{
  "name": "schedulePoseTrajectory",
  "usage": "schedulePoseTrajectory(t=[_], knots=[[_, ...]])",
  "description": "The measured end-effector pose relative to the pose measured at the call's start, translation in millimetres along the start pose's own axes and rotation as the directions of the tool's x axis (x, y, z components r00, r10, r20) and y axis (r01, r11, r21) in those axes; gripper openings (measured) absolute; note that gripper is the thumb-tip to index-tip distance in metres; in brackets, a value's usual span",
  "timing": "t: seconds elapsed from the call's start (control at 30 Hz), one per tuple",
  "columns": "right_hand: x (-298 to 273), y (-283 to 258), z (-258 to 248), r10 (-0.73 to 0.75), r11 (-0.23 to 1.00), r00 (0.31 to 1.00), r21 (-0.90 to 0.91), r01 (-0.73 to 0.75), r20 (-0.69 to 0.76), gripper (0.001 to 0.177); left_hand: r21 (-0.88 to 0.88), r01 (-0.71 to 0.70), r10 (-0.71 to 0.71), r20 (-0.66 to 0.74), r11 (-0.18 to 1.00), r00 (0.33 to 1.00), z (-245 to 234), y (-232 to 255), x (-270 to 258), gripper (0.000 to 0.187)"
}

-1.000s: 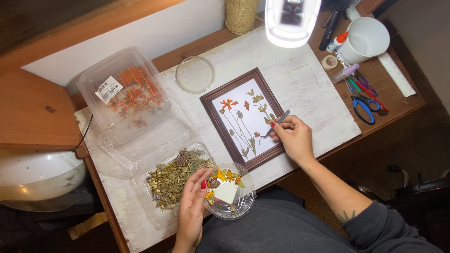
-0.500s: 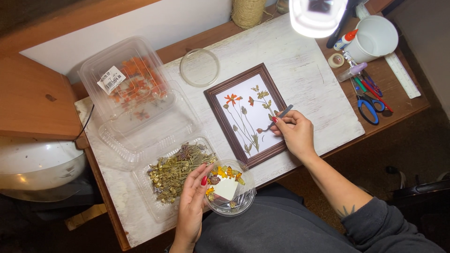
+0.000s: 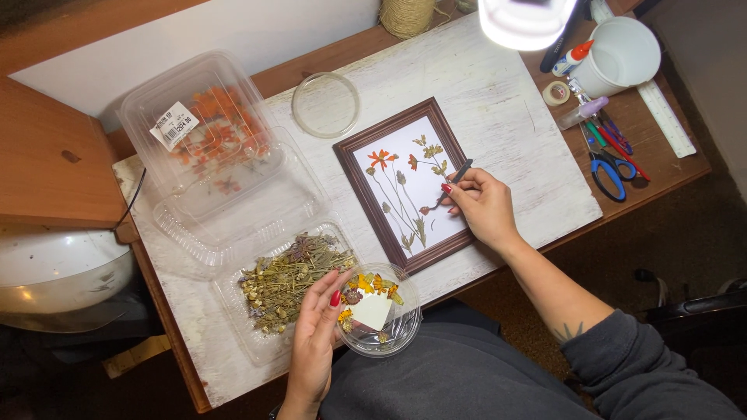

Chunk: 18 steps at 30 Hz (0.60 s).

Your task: Creating a piece of botanical art by arranging dried flowers and stems in a frame.

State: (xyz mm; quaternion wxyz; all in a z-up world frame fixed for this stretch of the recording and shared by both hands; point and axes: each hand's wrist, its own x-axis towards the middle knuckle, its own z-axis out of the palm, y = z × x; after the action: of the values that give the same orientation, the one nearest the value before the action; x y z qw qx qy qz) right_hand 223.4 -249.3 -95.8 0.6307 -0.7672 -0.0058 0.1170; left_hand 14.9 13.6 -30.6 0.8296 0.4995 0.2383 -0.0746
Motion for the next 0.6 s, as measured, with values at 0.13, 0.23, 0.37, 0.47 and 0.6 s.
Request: schedulePoseTrajectory(t=[0.13,0.23,0.37,0.47,0.6], knots=[[-0.3,-1.3,1.5,0.003,1.000,1.000,0.018,-0.003,-0.003,0.016,-0.019,0.040,-0.041,-0.021,0.999,0.999,-0.6,0.0,-1.4,0.050],[-0.5,-2.2,0.5,0.007,1.000,1.000,0.027,-0.007,-0.011,0.017,-0.023,0.042,-0.042,-0.023,0.999,0.999,-0.9,-1.0,-2.6,0.050],[0.7,-0.3,-2.3,0.011,0.998,0.999,0.057,-0.009,-0.038,0.019,-0.005,0.043,-0.043,-0.029,0.999,0.999,-1.5,-2.5,-2.4,0.050],[-1.1,-4.2,-3.6,0.023,0.998,0.998,0.056,-0.020,-0.056,0.019,-0.018,0.045,-0.045,-0.032,0.999,0.998,0.3,-1.1,-3.0,0.049],[-0.3,-8.0,-6.0,0.072,0.997,0.993,0.041,-0.068,-0.096,0.018,-0.028,0.055,-0.056,-0.032,0.998,0.998,-0.7,-2.4,-2.7,0.049]])
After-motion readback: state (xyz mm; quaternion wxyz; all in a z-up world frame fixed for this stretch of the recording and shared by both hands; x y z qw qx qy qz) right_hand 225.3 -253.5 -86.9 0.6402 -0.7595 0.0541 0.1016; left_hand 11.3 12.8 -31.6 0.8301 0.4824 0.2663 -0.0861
